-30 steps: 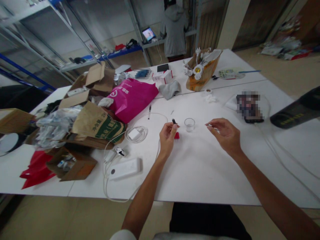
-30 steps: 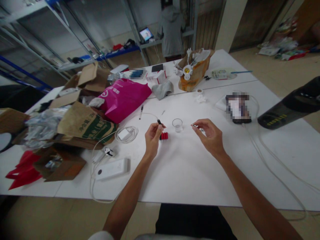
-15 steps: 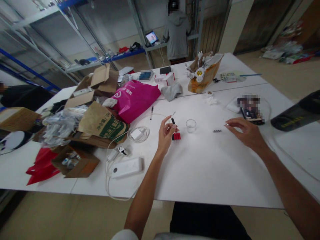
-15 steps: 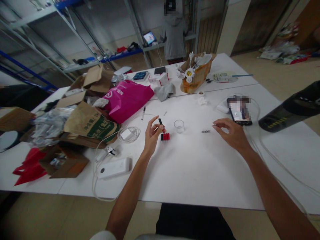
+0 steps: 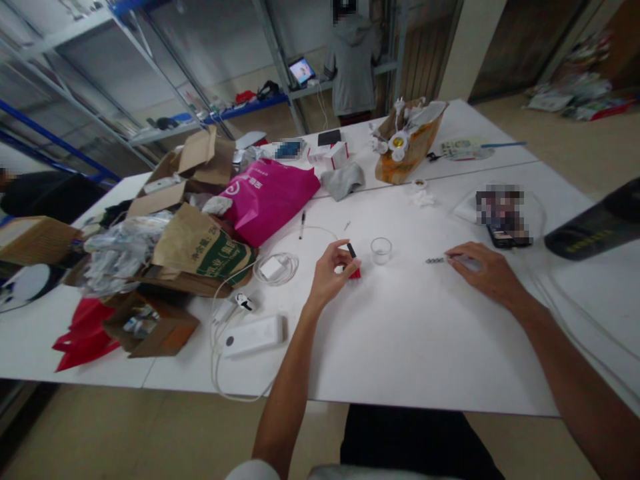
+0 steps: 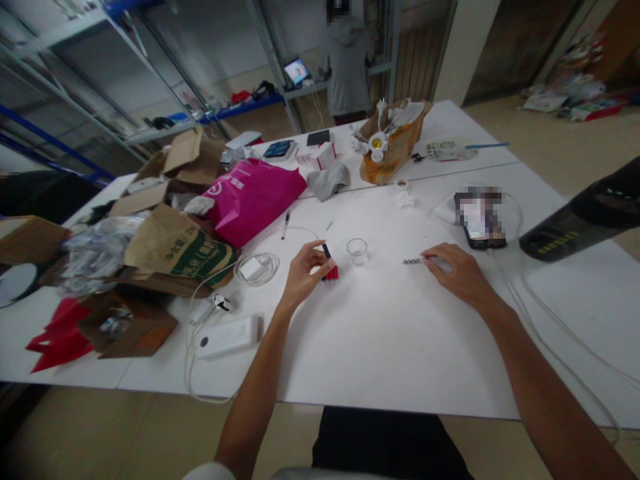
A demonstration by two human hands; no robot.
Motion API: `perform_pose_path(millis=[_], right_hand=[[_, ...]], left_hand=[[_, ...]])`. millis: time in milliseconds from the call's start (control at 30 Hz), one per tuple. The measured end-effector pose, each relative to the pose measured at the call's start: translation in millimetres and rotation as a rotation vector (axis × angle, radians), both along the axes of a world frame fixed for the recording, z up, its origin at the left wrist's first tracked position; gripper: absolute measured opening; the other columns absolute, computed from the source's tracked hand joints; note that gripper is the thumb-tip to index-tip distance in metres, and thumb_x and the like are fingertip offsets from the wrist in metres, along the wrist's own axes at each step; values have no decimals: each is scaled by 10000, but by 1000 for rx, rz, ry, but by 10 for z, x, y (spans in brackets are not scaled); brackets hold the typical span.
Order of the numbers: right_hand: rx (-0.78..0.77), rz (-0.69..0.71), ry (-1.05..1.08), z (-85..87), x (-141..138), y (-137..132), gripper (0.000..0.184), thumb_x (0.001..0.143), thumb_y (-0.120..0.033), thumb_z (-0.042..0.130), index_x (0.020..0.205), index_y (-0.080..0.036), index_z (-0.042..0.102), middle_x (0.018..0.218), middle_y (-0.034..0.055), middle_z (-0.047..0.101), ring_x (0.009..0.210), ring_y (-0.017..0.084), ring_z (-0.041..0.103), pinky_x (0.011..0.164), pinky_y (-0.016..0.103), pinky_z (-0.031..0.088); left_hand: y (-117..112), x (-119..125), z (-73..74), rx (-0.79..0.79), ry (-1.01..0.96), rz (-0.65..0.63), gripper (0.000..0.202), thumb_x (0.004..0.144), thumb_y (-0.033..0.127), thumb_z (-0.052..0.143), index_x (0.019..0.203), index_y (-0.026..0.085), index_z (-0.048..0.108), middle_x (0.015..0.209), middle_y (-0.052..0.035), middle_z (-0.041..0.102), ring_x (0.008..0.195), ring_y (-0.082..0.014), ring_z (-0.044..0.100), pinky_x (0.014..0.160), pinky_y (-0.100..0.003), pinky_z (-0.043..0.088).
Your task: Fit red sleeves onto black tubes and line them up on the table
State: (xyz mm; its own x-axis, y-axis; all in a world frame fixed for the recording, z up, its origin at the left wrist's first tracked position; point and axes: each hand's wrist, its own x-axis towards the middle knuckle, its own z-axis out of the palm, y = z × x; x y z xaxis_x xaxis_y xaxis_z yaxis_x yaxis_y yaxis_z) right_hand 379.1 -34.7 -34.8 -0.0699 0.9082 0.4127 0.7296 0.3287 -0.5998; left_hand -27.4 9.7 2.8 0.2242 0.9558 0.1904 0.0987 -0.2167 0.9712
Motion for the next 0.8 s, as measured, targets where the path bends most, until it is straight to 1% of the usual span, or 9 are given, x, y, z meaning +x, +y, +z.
perform_pose_path(millis=[67, 133, 200, 267, 433, 700, 800], right_hand=[[9, -8, -7, -8, -10, -4, 171, 1023, -449, 695, 1090, -317, 780, 1095, 83, 848, 1049, 355, 802, 994, 587, 638], [17, -10, -13, -17, -21, -6, 167, 1016, -436, 708, 1109, -316, 779, 1100, 83, 844, 1045, 356, 801, 983, 588, 643], [22, -7, -18, -24, -30, -6, 163, 1014, -425, 712, 1115, -314, 776, 1104, 82, 842, 1044, 356, 802, 985, 592, 644], [26, -3, -21, -30, -37, -6, 162, 1018, -420, 707, 1121, -313, 770, 1109, 81, 841, 1050, 354, 802, 992, 592, 643], [37, 1, -23, -42, -48, -7, 157, 1019, -412, 707, 1127, -313, 766, 1125, 76, 843, 1063, 342, 807, 1002, 576, 647], [37, 10, -11, -34, -66, -8, 171, 1018, -420, 710, 1137, -318, 778, 1133, 70, 847, 1071, 344, 811, 1016, 587, 647], [23, 6, -13, -24, -68, -10, 170, 1021, -430, 707, 1129, -320, 778, 1136, 70, 849, 1071, 344, 813, 1021, 591, 646]], left_hand=[[-5, -47, 1, 159, 247, -13, 543, 958, 432, 888, 1428, 256, 681, 1049, -49, 772, 920, -201, 722, 902, -380, 602], [-15, -71, 0, 308, 468, -39, 474, 963, 425, 874, 1379, 257, 721, 1133, -82, 773, 1030, -258, 707, 997, -456, 587], [-30, -69, -2, 398, 621, -67, 448, 961, 457, 868, 1339, 247, 748, 1211, -118, 748, 1142, -311, 678, 1084, -522, 560], [-48, -49, -5, 431, 713, -91, 473, 963, 484, 860, 1350, 235, 750, 1266, -143, 716, 1198, -338, 651, 1122, -553, 544], [-82, -22, -7, 434, 826, -123, 514, 934, 449, 880, 1378, 231, 741, 1343, -149, 675, 1251, -354, 609, 1124, -563, 537], [-88, -54, 0, 445, 899, -142, 503, 931, 464, 876, 1361, 235, 752, 1388, -143, 676, 1243, -354, 598, 1122, -562, 536], [-94, -49, 9, 440, 916, -150, 498, 930, 467, 877, 1358, 243, 758, 1403, -141, 676, 1270, -360, 592, 1136, -565, 531]])
